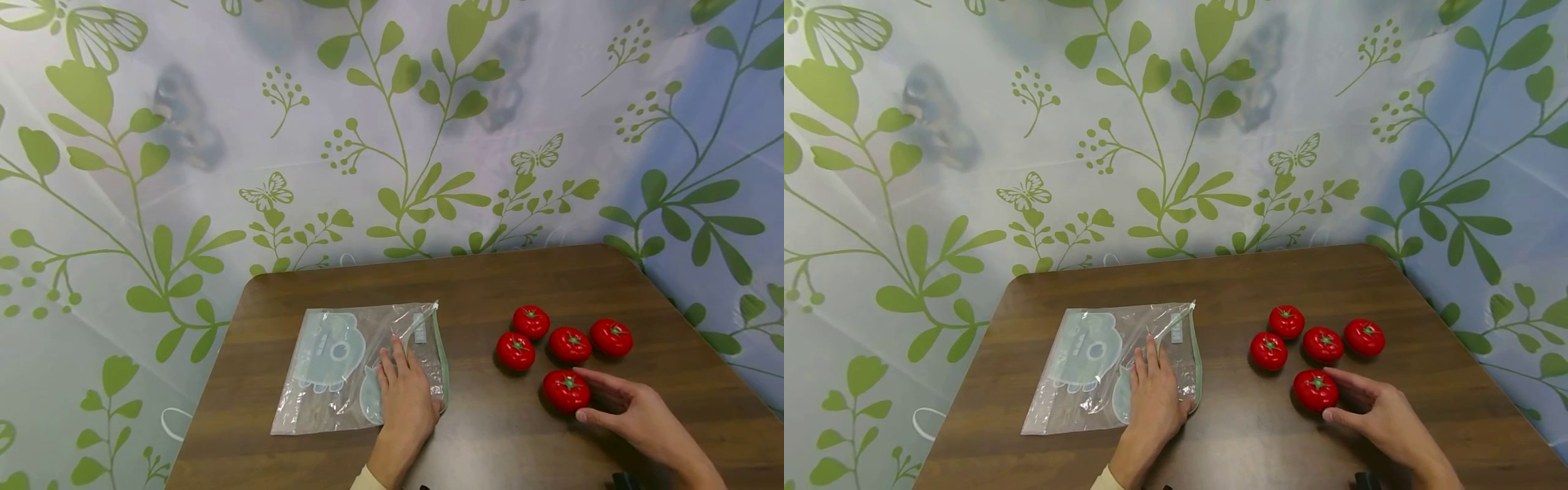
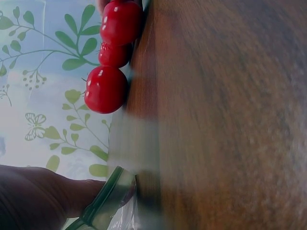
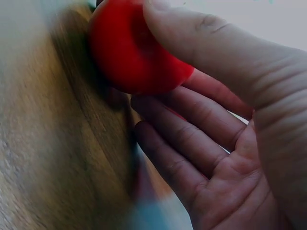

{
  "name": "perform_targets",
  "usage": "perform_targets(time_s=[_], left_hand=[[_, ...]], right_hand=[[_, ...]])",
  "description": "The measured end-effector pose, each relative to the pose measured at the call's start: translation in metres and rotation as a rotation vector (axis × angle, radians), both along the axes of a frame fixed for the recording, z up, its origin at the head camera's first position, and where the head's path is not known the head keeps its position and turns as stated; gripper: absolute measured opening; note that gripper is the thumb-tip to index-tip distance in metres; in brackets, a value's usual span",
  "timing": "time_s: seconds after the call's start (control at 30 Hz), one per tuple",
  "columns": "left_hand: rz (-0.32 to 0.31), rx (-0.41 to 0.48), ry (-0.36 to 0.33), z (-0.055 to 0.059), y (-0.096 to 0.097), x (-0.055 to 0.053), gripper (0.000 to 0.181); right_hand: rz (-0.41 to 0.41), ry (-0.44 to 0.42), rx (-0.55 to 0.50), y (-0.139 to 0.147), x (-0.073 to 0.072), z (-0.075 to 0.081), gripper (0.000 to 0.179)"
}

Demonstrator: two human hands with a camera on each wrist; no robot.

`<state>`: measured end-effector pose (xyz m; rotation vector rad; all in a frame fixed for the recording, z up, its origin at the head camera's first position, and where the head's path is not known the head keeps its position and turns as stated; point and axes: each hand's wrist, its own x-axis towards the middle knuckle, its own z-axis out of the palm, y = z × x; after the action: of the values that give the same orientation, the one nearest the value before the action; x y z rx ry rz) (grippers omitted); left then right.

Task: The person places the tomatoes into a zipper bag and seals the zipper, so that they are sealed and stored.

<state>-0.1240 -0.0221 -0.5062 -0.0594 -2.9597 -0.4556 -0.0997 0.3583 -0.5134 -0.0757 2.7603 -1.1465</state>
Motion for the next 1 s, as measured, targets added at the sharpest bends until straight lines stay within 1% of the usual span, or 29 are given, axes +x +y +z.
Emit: perform_targets(time_s=[0.1, 0.37, 0.47, 0.6, 0.73, 1.0], left_hand=[[-0.001, 0.0, 0.002, 0.0, 0.0, 0.0, 0.11], [0.002, 0.01, 0.004, 0.001, 0.0, 0.0, 0.11], [0.002, 0.002, 0.005, 0.001, 0.0, 0.0, 0.111], [-0.001, -0.011, 0.013, 0.001, 0.0, 0.001, 0.11], [-0.001, -0.018, 0.02, 0.001, 0.0, 0.001, 0.11], [-0.005, -0.022, 0.021, 0.001, 0.0, 0.001, 0.109]], right_hand=[[-0.002, -0.01, -0.002, -0.001, -0.001, 0.0, 0.076], [0.002, 0.025, 0.011, -0.001, -0.003, -0.001, 0.073], [0.002, 0.026, 0.012, -0.002, -0.002, 0.0, 0.072], [-0.006, 0.018, 0.004, -0.004, 0.0, 0.004, 0.071], [0.002, 0.034, -0.027, -0.004, 0.003, 0.008, 0.068], [0.009, 0.052, -0.046, -0.007, 0.005, 0.022, 0.068]])
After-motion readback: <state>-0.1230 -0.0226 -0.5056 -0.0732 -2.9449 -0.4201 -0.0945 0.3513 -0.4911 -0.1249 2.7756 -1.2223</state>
